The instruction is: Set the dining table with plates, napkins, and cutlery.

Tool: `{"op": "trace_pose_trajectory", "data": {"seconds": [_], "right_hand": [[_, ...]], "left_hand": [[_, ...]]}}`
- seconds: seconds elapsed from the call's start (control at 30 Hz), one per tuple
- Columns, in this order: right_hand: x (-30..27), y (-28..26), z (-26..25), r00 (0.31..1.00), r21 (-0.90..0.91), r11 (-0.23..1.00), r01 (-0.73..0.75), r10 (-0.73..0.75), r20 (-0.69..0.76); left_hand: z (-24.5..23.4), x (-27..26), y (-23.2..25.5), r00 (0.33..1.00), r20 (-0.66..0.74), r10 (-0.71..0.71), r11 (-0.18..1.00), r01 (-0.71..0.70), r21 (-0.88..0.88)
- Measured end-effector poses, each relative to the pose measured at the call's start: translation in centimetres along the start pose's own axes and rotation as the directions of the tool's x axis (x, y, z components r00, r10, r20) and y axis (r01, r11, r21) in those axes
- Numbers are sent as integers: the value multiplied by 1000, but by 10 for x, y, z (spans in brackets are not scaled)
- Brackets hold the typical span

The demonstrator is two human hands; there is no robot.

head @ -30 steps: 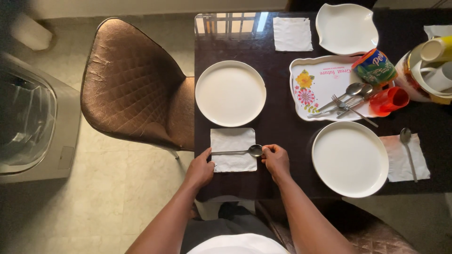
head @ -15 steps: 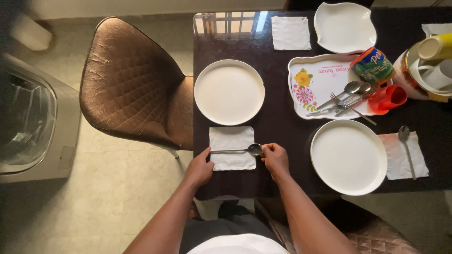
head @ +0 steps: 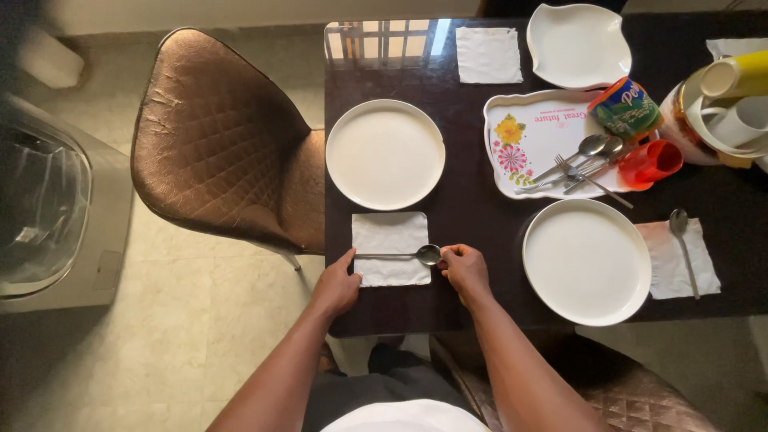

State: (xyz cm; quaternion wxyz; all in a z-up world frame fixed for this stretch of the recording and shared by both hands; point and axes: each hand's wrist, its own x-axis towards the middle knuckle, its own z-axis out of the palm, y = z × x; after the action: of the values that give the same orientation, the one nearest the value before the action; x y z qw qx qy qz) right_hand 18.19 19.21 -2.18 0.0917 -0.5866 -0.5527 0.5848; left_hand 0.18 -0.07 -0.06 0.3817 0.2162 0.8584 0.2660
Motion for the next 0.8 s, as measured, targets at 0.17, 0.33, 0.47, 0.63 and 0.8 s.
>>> {"op": "trace_pose_trajectory", "data": {"seconds": [0.17, 0.33, 0.47, 0.63, 0.8], "right_hand": [[10, 13, -2, 997, 83, 995, 54, -58, 44], [8, 12, -3, 997, 94, 994, 52, -57, 58], [3, 12, -5, 997, 59, 996, 63, -65, 45], [-16, -7, -13, 997, 50, 996, 76, -76, 13], [-8, -19, -18, 980, 154, 979, 135, -108, -170]], "left_hand": [[7, 6, -11, 999, -12, 34, 999, -34, 7], [4, -1, -7, 1000, -4, 23, 1000, -23, 5], [0, -6, -7, 1000, -5, 11, 1000, -11, -28], [0, 7, -17, 1000, -11, -24, 995, 23, -97], [0, 39, -30, 991, -117, 69, 850, -119, -513]]}}
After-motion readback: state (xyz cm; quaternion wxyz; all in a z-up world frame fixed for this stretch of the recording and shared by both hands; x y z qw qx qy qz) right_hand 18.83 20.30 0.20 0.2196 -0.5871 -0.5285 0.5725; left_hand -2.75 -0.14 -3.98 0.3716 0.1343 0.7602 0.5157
